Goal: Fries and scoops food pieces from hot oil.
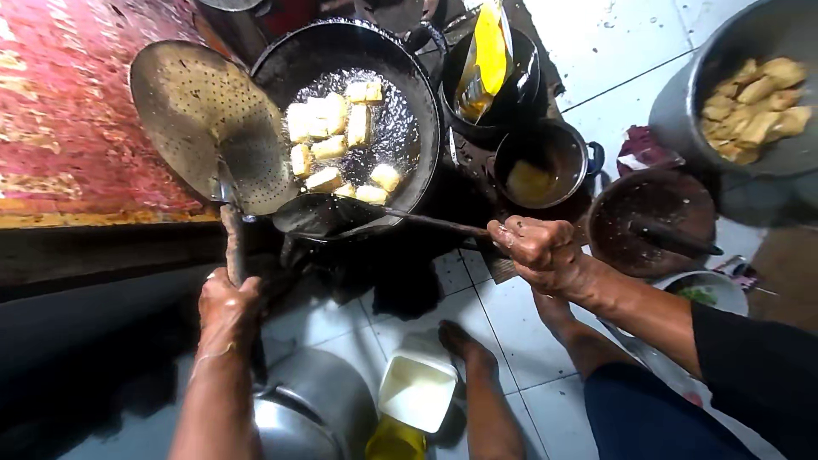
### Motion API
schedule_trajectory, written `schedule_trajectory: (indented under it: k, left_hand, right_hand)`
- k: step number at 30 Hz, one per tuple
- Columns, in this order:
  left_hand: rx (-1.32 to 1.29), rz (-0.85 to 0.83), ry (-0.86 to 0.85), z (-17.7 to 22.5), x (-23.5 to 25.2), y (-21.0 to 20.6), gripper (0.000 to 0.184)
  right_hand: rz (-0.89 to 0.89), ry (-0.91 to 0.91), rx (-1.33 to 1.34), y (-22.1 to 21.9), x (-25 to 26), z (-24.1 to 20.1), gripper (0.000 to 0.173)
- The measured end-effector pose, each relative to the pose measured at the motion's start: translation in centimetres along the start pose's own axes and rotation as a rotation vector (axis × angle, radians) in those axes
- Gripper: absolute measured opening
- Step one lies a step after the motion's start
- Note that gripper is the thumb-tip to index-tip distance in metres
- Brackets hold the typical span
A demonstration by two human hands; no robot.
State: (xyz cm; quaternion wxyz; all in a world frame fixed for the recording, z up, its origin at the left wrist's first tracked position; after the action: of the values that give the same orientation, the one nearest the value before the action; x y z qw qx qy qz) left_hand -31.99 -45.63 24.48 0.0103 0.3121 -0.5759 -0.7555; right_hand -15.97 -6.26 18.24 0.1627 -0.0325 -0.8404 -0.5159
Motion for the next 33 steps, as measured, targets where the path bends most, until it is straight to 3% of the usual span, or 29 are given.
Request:
schedule_trajectory:
  k: [8, 14, 17, 28, 33]
  left_hand:
    - [-0.004, 0.055, 0.004, -1.1, -0.3, -0.1, 0.034]
    - [0.008, 0.021, 0.043, 0.2, -0.8, 0.5, 0.036]
    - [-0.021, 0.006, 0.039, -1.0, 0.4, -0.2, 0.034]
    - [-0.115, -0.173, 0.047, -0.3, 0.0, -0.9, 0.024]
    - [-0.253, -0.300, 0.099, 0.9, -2.0, -1.7, 0.008]
  right_hand:
    - [0.030, 0.019, -0.035, -0.5, -0.7, 0.3, 0.021]
    - [0.025, 0.063, -0.108, -0.6, -0.8, 0.6, 0.023]
    - [0.025, 0.053, -0.147, -1.2, -0.5, 1.0, 0.022]
    - [0.003, 0.001, -0.123, -1.6, 1.0, 2.6, 0.021]
    - [-0.002, -0.058, -0.061, -1.6, 0.3, 2.9, 0.023]
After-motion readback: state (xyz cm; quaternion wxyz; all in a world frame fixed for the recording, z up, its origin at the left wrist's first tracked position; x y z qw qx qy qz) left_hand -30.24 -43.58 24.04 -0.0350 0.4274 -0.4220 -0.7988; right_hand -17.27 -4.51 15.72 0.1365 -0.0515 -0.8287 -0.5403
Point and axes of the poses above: each hand's wrist, its own x-axis towards the middle knuckle, its own y-axis out of the back of the hand, z = x × y, the point moved 3 cm from there along x, towards the middle knuckle, and after that the axes turned 4 degrees about -x, right-handed, at the moved point
